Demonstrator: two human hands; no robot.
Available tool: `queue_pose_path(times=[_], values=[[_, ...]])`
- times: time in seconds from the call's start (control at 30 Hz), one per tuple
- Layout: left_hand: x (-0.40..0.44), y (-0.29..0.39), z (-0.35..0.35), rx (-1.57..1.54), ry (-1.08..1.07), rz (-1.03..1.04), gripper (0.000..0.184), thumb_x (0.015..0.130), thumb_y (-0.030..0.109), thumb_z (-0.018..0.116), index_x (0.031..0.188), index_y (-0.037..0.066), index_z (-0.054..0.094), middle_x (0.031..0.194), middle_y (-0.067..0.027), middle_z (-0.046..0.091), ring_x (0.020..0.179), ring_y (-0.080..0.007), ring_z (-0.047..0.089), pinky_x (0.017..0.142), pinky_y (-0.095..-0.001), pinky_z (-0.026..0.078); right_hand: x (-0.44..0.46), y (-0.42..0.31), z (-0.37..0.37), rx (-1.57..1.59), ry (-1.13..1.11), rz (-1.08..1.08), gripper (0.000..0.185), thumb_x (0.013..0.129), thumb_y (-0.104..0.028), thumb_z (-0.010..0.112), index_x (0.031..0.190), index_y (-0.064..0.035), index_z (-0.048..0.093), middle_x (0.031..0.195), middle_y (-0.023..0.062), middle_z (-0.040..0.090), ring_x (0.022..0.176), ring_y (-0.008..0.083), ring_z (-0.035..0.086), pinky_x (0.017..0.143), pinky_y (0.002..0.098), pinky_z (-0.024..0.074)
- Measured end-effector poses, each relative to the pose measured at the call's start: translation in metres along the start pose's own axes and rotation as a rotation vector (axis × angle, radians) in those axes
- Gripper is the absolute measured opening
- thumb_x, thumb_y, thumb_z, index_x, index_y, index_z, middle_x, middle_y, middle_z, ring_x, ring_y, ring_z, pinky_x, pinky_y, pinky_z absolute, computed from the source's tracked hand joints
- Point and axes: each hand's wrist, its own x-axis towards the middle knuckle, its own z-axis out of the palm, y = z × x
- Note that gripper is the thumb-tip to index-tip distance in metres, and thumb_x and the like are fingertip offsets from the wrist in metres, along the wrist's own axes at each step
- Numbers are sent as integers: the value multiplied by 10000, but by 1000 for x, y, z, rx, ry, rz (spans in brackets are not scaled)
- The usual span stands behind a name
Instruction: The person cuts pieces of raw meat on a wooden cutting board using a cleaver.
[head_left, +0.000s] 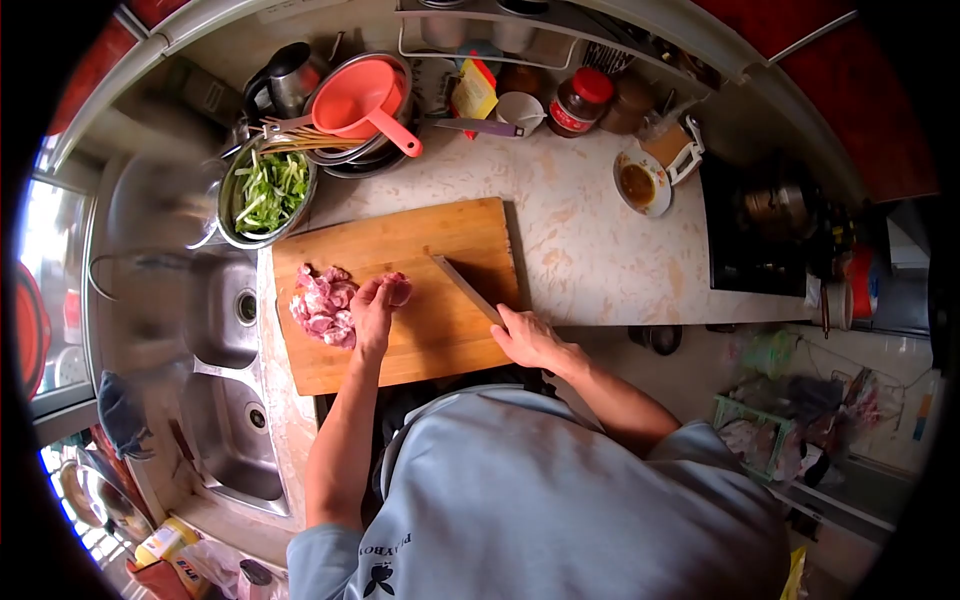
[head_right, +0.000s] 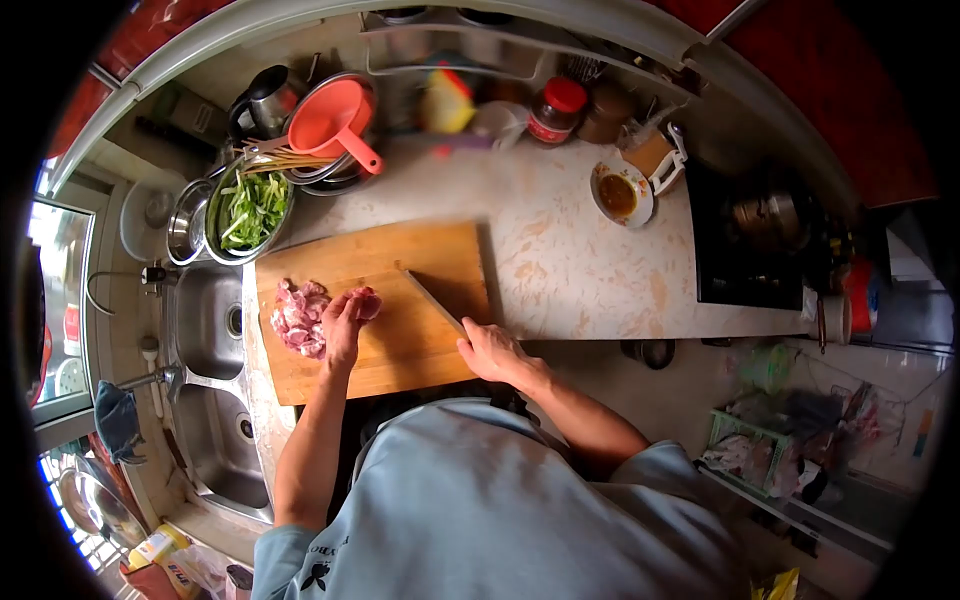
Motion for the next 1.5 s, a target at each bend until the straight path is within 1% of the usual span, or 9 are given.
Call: queue_pose_path(times=[0.03,0.1,0.13,0.23,0.37,0.43,0.77,0.93,1.5], values=[[-3,0,5,1,-2,-2,160,968,126,604,1020,-6,678,1001,-77,697,888,-174,676,756,-299,563,0,0,0,-2,5,-2,296,958,-231,539,1079,38,513,884,298,658,877,489,629,783,554,488],[-18,0,20,734,48,496,150,904,73,635,1031,29,702,985,-105,706,860,-228,683,757,-315,556,-1,0,0,-6,9,1,300,959,-231,538,1087,40,515,886,297,659,876,487,631,785,553,489],[-26,-2,21,1132,1,719,256,836,59,652,1087,66,702,1059,-120,690,986,-296,648,840,-359,523,0,0,0,-11,10,2,304,959,-231,536,1093,42,516,887,297,660,877,485,632,788,550,490],[-56,-21,26,1389,-119,727,442,792,91,659,1234,96,659,1306,-78,615,1180,-299,555,973,-418,438,1,1,-2,-9,5,3,307,961,-232,533,1096,44,518,888,297,661,881,482,633,792,546,492],[-54,-39,7,1251,-72,786,474,808,98,639,1282,107,631,1353,-51,592,1201,-277,543,1006,-421,409,1,1,-2,9,15,23,307,964,-234,534,1086,47,518,883,299,659,890,480,632,792,546,489],[-42,-33,5,1365,-302,862,507,806,107,634,1312,112,610,1373,-47,577,1211,-271,535,1022,-419,392,2,3,0,5,17,2,300,963,-234,536,1071,46,518,877,299,658,887,482,632,786,547,489],[-38,-21,-2,1271,-62,902,333,800,107,672,1132,111,696,1196,-56,667,1084,-264,608,906,-415,437,0,-18,-1,26,113,-115,246,970,-234,532,1015,8,521,846,258,662,810,474,631,709,546,492],[-33,-28,6,1276,-216,948,391,781,95,639,1168,119,686,1190,-54,661,1089,-260,600,873,-400,442,7,-38,-1,-85,47,-148,224,968,-219,515,1015,-1,539,835,246,666,796,456,643,700,540,505],[-31,-41,2,1220,-175,967,346,752,76,643,1094,78,695,1147,-67,652,1047,-286,592,854,-418,449,2,-43,-14,-325,-32,-156,167,931,-135,516,1020,1,551,797,222,675,751,419,674,670,536,529]])
